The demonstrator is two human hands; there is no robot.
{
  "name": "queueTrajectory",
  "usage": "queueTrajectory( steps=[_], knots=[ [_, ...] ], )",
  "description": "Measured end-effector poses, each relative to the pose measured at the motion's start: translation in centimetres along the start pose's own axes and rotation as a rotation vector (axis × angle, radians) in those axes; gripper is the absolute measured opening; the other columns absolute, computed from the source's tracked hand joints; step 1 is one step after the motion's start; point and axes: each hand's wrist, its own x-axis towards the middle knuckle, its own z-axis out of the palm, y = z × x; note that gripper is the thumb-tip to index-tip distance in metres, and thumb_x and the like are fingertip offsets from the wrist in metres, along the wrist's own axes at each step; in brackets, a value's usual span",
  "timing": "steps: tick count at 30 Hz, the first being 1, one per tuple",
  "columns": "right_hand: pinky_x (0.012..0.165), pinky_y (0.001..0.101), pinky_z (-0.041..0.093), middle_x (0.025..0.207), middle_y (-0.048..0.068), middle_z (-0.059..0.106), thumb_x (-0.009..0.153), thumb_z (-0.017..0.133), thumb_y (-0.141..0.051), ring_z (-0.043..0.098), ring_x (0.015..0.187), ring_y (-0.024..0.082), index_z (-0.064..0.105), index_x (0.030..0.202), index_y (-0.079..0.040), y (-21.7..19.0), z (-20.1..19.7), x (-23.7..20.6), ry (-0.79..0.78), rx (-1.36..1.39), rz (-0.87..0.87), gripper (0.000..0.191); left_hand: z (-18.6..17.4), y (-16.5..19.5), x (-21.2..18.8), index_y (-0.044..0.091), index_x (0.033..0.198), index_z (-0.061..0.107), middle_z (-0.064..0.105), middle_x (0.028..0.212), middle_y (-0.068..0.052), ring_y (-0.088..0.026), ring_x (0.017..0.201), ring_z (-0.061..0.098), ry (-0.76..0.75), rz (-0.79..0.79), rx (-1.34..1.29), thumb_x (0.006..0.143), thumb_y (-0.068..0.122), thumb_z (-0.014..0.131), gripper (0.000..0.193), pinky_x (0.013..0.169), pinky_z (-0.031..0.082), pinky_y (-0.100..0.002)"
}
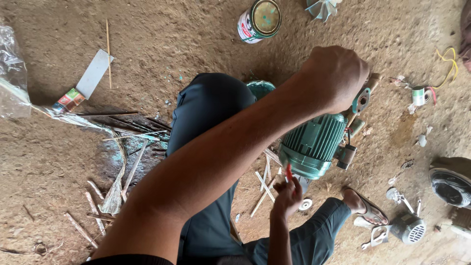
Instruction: The person sits on the floor and paints a green electric motor using a red-handled brush and green paint from a small container. They repeatedly dip the brush and apply paint to the motor's body and end cap, occasionally repositioning the motor with their left hand.
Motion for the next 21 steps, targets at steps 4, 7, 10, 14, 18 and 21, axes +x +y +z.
queueTrajectory(
  steps=[4, 7, 10, 14, 18, 21],
  knots=[
    [0.06, 0.0328, 0.066, 0.087, 0.014, 0.074, 0.103, 0.054, -0.007, 0.073, 0.064, 0.017, 0.068, 0.127, -0.003, -2.0, -3.1, -1.3, 0.042, 0.041, -0.079, 0.027, -0.1, 0.2, 0.1, 0.004, 0.112, 0.061, 0.066, 0.087, -0.008, -0.014, 0.068, 0.064, -0.001, 0.01, 0.034, 0.087, 0.029, 0.077, 0.039, 0.057, 0.059, -0.034],
    [0.061, 0.0343, 0.066, 0.084, 0.013, 0.07, 0.104, 0.055, -0.007, 0.072, 0.064, 0.018, 0.066, 0.129, -0.001, -2.8, -5.2, -2.0, 0.031, 0.109, -0.077, 0.027, -0.1, 0.5, 0.0, 0.003, 0.11, 0.062, 0.066, 0.087, -0.009, -0.014, 0.068, 0.064, -0.005, 0.0, 0.054, 0.088, 0.031, 0.076, 0.038, 0.056, 0.059, -0.034],
    [0.061, 0.0375, 0.066, 0.083, 0.015, 0.069, 0.104, 0.057, -0.008, 0.07, 0.064, 0.02, 0.067, 0.129, 0.001, -2.5, -6.0, -2.0, -0.017, 0.076, -0.041, 0.028, -0.3, 0.8, 0.0, 0.003, 0.108, 0.064, 0.066, 0.089, -0.008, -0.014, 0.069, 0.065, -0.064, -0.031, 0.049, 0.088, 0.03, 0.077, 0.035, 0.058, 0.06, -0.033],
    [0.065, 0.0363, 0.068, 0.087, 0.012, 0.07, 0.104, 0.055, -0.012, 0.071, 0.069, 0.018, 0.066, 0.13, -0.002, 0.0, -3.6, -1.3, -0.158, 0.055, 0.09, 0.03, -0.4, 1.1, -0.2, 0.004, 0.108, 0.064, 0.067, 0.087, -0.008, -0.014, 0.068, 0.065, -0.088, -0.039, 0.04, 0.091, 0.017, 0.072, 0.023, 0.057, 0.062, -0.032],
    [0.066, 0.0346, 0.065, 0.088, 0.014, 0.073, 0.103, 0.054, -0.012, 0.073, 0.071, 0.021, 0.066, 0.13, -0.003, 1.9, -2.2, -0.2, -0.159, -0.072, 0.081, 0.031, -0.3, 1.0, -0.5, 0.003, 0.108, 0.065, 0.066, 0.089, -0.009, -0.015, 0.069, 0.064, -0.081, -0.033, 0.028, 0.09, 0.016, 0.072, 0.024, 0.062, 0.061, -0.035],
    [0.065, 0.0349, 0.066, 0.09, 0.015, 0.073, 0.104, 0.053, -0.011, 0.073, 0.07, 0.021, 0.067, 0.129, -0.001, 1.3, -4.6, 1.0, -0.116, -0.034, 0.02, 0.03, -0.3, 0.9, -0.6, 0.003, 0.106, 0.066, 0.068, 0.089, -0.009, -0.015, 0.07, 0.065, -0.057, -0.055, 0.004, 0.088, 0.009, 0.071, 0.02, 0.062, 0.059, -0.033]
  ],
)
